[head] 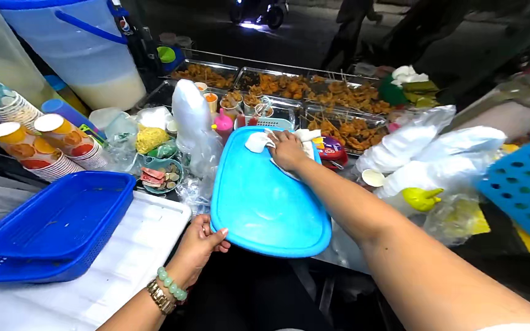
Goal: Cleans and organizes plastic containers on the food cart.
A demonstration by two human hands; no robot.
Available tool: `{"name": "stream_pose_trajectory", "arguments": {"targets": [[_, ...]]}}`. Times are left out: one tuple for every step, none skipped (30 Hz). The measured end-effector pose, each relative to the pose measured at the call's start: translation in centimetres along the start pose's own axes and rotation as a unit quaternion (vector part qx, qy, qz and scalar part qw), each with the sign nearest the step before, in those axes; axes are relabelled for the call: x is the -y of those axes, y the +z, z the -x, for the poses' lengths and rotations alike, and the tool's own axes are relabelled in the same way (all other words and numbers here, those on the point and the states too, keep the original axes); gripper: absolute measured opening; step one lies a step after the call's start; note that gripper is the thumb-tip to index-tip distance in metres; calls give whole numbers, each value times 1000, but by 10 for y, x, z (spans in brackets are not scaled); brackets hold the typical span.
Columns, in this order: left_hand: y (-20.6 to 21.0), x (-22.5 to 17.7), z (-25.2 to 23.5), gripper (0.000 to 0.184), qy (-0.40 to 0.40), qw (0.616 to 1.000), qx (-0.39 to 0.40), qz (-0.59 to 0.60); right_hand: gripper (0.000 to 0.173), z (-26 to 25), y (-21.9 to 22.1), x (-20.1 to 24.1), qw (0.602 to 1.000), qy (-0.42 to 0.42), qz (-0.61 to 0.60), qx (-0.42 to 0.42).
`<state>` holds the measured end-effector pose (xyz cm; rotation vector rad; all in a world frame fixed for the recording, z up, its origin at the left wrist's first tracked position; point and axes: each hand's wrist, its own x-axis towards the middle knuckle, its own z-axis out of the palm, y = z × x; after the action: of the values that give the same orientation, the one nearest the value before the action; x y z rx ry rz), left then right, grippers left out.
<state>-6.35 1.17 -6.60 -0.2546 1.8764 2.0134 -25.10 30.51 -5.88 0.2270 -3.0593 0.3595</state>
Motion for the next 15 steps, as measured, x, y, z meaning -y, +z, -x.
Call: {"name": "stream_pose_trajectory", "arguments": {"targets": [[0, 0, -1, 40, -2, 1000, 3, 3, 54, -6, 3, 7, 1000, 20, -5, -11], [0, 0, -1, 40, -4, 1000, 5, 6, 57, -11, 6, 15, 999, 30, -14, -25], [0, 0, -1, 40, -4, 1000, 6, 8, 57, -15, 9, 25, 999, 27, -24, -32], [0, 0, -1, 40, -5, 1000, 7, 9, 56, -18, 12, 36, 999, 11, -37, -33], [0, 0, -1, 40, -6, 1000, 8, 10, 54, -20, 13, 49, 998, -16, -49, -28], [0, -1, -1, 39, -7, 1000, 8, 10, 52, -19, 15, 64, 997, -47, -56, -19], [0, -1, -1, 39, -9, 1000, 8, 11, 50, -15, 19, 79, 995, -79, -57, -18], [1, -1, -1, 40, -10, 1000, 8, 13, 47, -7, 26, 91, 992, -113, -52, -37], [1, -2, 0, 41, -11, 1000, 9, 13, 46, 2, 30, 98, 988, -140, -53, -39], [0, -2, 1, 41, -12, 1000, 11, 11, 46, 15, 33, 102, 985, -164, -55, -21], [-1, -2, 1, 42, -13, 1000, 16, 10, 47, 32, 33, 104, 980, -187, -61, 16], [-1, -2, 1, 42, -12, 1000, 21, 12, 49, 53, 31, 106, 973, -215, -68, 59], [-1, -2, 1, 42, -11, 999, 27, 16, 49, 76, 28, 108, 961, -246, -83, 92], [-1, -1, 1, 42, -7, 999, 32, 21, 47, 99, 26, 110, 949, -281, -100, 105], [0, 0, 1, 43, 0, 999, 33, 25, 44, 118, 29, 109, 935, -322, -118, 86]]}}
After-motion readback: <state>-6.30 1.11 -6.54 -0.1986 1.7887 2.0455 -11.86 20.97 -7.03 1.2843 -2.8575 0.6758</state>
